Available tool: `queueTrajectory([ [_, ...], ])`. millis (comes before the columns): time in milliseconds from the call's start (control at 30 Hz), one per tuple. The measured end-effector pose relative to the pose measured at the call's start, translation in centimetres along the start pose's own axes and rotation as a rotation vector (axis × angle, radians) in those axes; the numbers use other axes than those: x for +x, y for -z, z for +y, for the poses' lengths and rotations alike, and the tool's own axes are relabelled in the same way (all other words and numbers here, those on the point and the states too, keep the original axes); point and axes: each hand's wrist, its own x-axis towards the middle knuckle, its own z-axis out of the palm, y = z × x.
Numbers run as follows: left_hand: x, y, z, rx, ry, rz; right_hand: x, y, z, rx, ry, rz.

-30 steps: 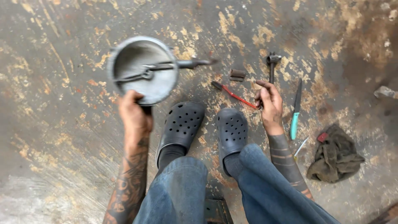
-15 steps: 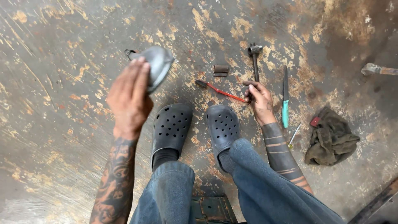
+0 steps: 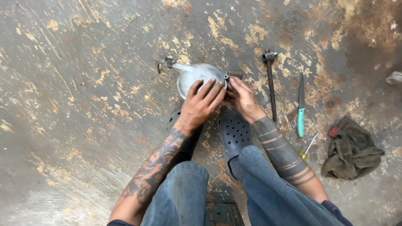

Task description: The person sits on the floor and cleans a motorcycle part using a knife, a wire brush, and a screwdriver. They scrape and scrub the nozzle and body of the part, then flip it over to clean the interior and exterior surfaces.

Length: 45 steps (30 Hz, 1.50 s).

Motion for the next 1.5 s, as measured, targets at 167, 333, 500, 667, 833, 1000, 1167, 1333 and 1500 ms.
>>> queueTrajectory([
  [167, 0.1, -0.5, 0.0, -0.030, -0.070, -0.133, 1.8, -0.2, -0.8, -0.260, 0.132, 0.072],
  [333, -0.7, 1.8, -3.6, -0.261, 0.039, -0.541, 5.2, 1.6, -1.8, -0.298, 0.094, 0.060],
  [500, -0.8, 1.7, -8.8, -0.037, 0.391, -0.443, 9.8, 3.4, -1.6, -0.220, 0.048, 0.134],
  [667, -1.7, -1.2, -14.7, -0.212, 0.370, -0.580, 9.9, 2.1, -2.9, 0.014, -0.052, 0.183],
  [833, -2.2, -2.1, -16.9, -0.198, 0.394, -0.628, 6.7, 3.0, -2.5, -0.030, -0.019, 0.190],
  [1000, -1.0, -0.2, -16.4, -0.292, 0.411, -0.570, 1.7, 1.4, -3.4, -0.131, 0.042, 0.199],
  [1167, -0.7, 0.7, -15.9, -0.379, 0.493, -0.531, -3.0, 0.1, -3.5, -1.279, 0.325, 0.187],
  [1333, -1.2, 0.1, -16.1, -0.549, 0.588, -0.553, -2.2, 6.0, 3.5, -1.571, 0.436, 0.216],
  [1500, -0.2, 2.6, -14.4, -0.687, 0.647, -0.582, -0.5, 10.1, 6.8, -1.544, 0.416, 0.169],
])
